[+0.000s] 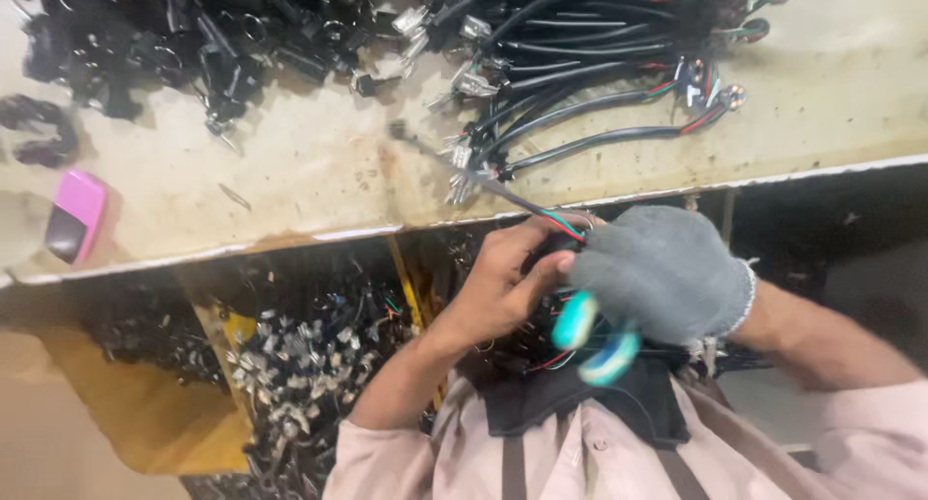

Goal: The person repeatedly picks up black insulated wires from a pile on a workbench, uses pliers to strip the insulation from the ends, and places the stripped wires into a bin below. The process is repeated continuously throughout the clip.

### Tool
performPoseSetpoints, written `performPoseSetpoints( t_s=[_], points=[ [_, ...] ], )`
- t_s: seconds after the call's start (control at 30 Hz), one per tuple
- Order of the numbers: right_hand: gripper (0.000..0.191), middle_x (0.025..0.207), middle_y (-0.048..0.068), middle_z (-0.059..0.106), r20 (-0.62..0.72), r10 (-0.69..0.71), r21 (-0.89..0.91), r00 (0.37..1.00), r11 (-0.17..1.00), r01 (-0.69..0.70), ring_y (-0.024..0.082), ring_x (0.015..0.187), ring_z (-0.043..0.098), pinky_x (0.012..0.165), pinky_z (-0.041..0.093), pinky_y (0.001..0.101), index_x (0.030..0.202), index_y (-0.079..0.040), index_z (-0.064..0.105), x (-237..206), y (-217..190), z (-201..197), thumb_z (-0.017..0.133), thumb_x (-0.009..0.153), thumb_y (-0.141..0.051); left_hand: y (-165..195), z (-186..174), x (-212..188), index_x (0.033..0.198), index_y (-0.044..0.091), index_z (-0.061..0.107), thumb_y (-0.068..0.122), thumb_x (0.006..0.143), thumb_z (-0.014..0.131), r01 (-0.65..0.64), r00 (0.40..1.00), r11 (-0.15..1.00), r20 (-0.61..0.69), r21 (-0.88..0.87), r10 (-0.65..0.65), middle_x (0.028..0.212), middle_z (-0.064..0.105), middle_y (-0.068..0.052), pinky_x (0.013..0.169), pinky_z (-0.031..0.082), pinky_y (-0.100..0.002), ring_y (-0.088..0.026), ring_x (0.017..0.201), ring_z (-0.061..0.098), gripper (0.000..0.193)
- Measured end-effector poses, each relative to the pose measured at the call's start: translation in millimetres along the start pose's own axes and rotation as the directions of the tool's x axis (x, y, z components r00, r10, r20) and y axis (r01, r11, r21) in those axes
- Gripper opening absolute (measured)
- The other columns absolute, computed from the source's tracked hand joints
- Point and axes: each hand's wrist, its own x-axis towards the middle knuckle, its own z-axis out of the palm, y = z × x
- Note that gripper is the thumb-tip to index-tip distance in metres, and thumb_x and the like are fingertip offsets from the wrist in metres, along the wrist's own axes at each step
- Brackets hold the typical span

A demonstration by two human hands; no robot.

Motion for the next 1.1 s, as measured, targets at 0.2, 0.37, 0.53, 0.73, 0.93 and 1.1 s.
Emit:
performPoseSetpoints(
  t_s=[0.2,0.37,0.53,0.73,0.93,1.1],
  points=[
    [0.014,0.087,0.007,0.065,-0.285,0.305,0.421,0.909,0.891,-0.168,0.028,0.073,0.066,0.064,0.052,0.0354,0.102,-0.011,0.063,5,-2,3,0.065,0.09,-0.018,7,8,-3,0.122,0.0,0.063,0.015,0.102,0.072,0.048,0.994,0.934,-0.112,0.354,-0.009,0.109,0.071,-0.016,0.08,0.057,-0.033,-0.03,0.093,0.073,0.027],
    [0.013,0.092,0.009,0.066,-0.461,0.57,0.756,0.68,0.654,-0.035,0.027,0.075,0.066,0.066,0.053,0.0354,0.104,-0.01,0.064,11,-33,-15,0.066,0.092,-0.015,7,5,-8,0.127,0.0,0.062,0.014,0.104,0.07,-0.077,0.987,0.974,-0.121,0.215,0.105,0.119,0.072,-0.015,0.089,0.059,-0.034,-0.029,0.1,0.075,0.028],
    [0.014,0.096,0.01,0.066,-0.4,0.46,0.681,0.793,0.728,-0.079,0.027,0.077,0.066,0.067,0.053,0.0354,0.106,-0.009,0.064,36,-38,-13,0.068,0.093,-0.011,6,11,-6,0.121,-0.004,0.063,0.016,0.1,0.073,-0.152,0.988,0.972,0.006,0.181,0.153,0.112,0.072,-0.016,0.086,0.059,-0.033,-0.028,0.096,0.075,0.031],
    [0.015,0.102,0.012,0.067,-0.516,0.693,0.855,0.504,0.446,0.264,0.027,0.079,0.067,0.069,0.054,0.0355,0.108,-0.007,0.064,17,-41,-7,0.07,0.095,-0.007,16,12,-6,0.127,-0.003,0.064,0.018,0.104,0.071,-0.135,0.991,0.986,0.021,0.097,0.134,0.12,0.072,-0.017,0.092,0.06,-0.031,-0.028,0.104,0.076,0.032],
    [0.016,0.107,0.013,0.068,-0.374,0.672,0.919,0.639,0.36,0.16,0.026,0.082,0.067,0.071,0.054,0.0355,0.11,-0.006,0.064,18,-25,0,0.073,0.096,-0.002,24,16,7,0.145,0.001,0.053,0.022,0.096,0.075,-0.138,0.988,0.92,0.12,0.368,0.1,0.108,0.073,-0.015,0.077,0.058,-0.04,-0.03,0.088,0.073,0.058],
    [0.018,0.112,0.015,0.068,-0.465,0.404,-0.103,0.787,0.859,-0.502,0.026,0.084,0.067,0.072,0.055,0.0355,0.111,-0.005,0.064,14,37,-28,0.075,0.098,0.001,53,0,-7,0.162,0.013,0.042,0.024,0.099,0.07,-0.146,0.93,0.42,0.269,0.895,-0.249,0.08,0.063,-0.007,0.057,0.053,-0.04,-0.024,0.064,0.067,0.069]
  ],
)
